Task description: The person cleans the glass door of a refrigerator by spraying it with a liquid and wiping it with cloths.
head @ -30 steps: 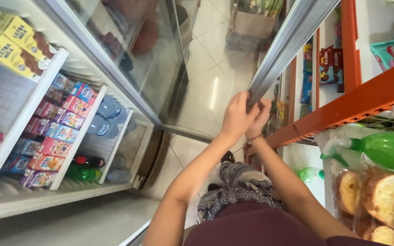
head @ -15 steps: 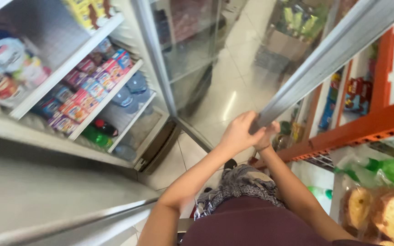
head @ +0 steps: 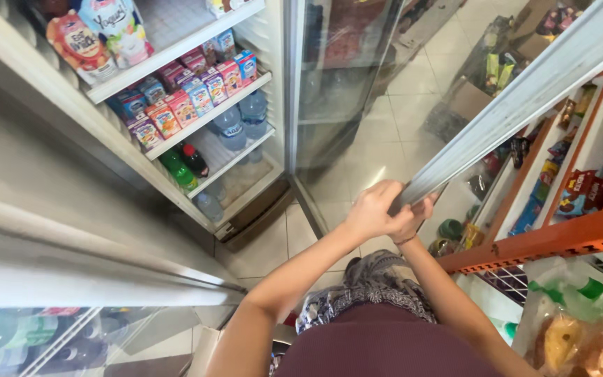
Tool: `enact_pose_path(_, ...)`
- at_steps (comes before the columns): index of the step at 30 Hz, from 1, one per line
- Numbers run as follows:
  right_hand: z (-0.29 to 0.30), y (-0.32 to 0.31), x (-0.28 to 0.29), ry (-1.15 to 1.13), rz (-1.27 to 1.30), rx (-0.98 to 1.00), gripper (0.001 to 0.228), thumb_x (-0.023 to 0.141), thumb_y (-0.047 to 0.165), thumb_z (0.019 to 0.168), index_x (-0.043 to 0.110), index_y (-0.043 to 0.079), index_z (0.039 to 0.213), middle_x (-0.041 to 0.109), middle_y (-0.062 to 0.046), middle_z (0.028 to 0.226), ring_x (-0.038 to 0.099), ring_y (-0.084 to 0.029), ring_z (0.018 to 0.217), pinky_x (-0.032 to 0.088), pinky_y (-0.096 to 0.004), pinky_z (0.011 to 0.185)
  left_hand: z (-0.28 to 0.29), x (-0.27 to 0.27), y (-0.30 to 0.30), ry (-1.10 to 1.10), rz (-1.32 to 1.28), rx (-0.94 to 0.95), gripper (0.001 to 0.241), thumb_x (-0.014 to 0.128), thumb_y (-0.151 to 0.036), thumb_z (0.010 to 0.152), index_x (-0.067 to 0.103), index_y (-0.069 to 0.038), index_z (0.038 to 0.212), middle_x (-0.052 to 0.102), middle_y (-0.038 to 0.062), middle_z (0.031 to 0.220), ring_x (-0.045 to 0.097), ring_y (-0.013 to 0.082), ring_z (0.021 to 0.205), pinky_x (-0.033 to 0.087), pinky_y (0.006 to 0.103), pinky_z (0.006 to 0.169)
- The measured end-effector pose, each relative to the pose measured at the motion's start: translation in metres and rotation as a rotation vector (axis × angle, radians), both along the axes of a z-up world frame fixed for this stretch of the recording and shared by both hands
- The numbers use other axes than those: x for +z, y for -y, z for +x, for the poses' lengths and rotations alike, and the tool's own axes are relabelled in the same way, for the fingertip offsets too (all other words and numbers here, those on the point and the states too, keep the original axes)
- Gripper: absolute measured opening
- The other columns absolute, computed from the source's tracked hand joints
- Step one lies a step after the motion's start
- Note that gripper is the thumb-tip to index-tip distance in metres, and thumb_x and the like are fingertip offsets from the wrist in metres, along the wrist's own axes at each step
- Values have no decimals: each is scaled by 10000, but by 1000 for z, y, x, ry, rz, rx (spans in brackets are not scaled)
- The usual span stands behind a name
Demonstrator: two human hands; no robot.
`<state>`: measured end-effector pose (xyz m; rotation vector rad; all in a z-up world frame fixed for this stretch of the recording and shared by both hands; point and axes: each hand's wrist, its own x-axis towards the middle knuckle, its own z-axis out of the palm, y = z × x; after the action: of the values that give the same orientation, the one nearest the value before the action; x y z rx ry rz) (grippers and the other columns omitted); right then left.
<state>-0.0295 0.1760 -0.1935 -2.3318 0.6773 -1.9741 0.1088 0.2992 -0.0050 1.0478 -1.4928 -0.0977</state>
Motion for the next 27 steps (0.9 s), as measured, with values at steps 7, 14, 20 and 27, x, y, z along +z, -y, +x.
enact_pose_path(7,30,-25,-18,199,144,302,828,693,325,953,123,223,1545,258,-147,1554,369,-321,1444,370,-521,1159,15,-11,-28,-18,15,70,270,700,-180,807,601,-24,1004,655,182,895,669,372,795,569,430,726)
enact_pose_path(14,79,-77,-5,5,31,275,893,727,307,933,95,202,1555,250,-217,1493,306,-357,1397,323,-560,1158,53,-25,-75,-33,-108,222,277,658,-135,805,606,6,1037,638,180,903,656,352,783,580,424,729)
enact_pose_path(20,144,-93,-23,-103,-55,485,810,728,302,931,159,206,1500,293,-181,1427,307,-345,1397,295,-534,1165,75,-37,-126,-78,-45,546,417,577,-62,909,623,37,1311,679,200,1073,663,328,901,582,410,820)
enact_pose_path(27,235,-102,-71,-44,314,771,441,604,166,1010,334,112,1353,355,-86,1309,387,-237,1238,351,-426,1107,101,-24,-163,-202,54,750,787,681,-206,953,272,93,1555,486,345,1408,535,481,1275,461,483,1077)
